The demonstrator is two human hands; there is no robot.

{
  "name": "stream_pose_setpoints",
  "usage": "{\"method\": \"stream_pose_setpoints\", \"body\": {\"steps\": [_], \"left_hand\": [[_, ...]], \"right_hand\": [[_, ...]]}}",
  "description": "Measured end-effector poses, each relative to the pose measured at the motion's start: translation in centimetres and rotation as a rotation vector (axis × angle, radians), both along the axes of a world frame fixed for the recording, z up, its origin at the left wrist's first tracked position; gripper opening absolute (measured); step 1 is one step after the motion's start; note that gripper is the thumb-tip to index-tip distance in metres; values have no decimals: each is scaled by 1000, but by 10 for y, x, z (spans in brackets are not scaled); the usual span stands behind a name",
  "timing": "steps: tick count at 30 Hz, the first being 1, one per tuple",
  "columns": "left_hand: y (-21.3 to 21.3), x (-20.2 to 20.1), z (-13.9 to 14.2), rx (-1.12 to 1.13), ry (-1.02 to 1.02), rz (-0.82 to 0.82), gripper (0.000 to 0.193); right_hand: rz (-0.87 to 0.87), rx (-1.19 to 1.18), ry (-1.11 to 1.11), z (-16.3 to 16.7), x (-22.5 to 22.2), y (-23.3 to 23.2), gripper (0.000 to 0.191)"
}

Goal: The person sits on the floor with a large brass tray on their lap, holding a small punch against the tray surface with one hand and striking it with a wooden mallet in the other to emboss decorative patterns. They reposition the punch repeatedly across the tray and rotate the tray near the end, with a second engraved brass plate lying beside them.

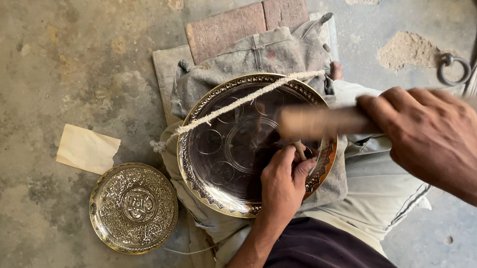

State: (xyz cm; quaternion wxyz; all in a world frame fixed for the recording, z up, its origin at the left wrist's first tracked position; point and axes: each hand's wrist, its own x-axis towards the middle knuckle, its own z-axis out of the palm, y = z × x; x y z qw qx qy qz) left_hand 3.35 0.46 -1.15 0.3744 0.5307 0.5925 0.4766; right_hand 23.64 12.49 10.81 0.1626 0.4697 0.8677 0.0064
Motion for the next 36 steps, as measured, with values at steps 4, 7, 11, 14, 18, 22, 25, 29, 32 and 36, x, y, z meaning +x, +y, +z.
{"method": "stream_pose_setpoints", "body": {"steps": [4,7,11,14,18,22,25,29,32,36], "left_hand": [[1,-2,3,-51,26,-20,27],[3,-4,5,-71,67,-44,28],[1,-5,8,-34,53,-24,30],[0,-5,8,-51,35,-46,31],[-1,-7,8,-58,2,-58,29],[-1,-9,6,-80,27,-71,28],[-3,-8,4,-94,57,-75,29],[-5,-8,2,-65,42,-98,30],[-5,-10,2,-42,19,-94,30],[-3,-12,5,-100,95,-116,30]], "right_hand": [[-21,16,107,4,1,-1,55],[128,68,-171,10,1,-1,41],[-114,-79,-63,14,-5,-1,47],[-112,-82,-136,17,-6,-8,46],[-58,-40,-13,14,-2,-13,51],[59,-61,-294,10,5,-12,57],[-143,-88,9,10,3,-14,51],[26,-60,-129,18,-2,-24,59],[-41,-73,-129,23,-7,-27,57],[-33,-93,-210,26,-7,-25,59]]}}
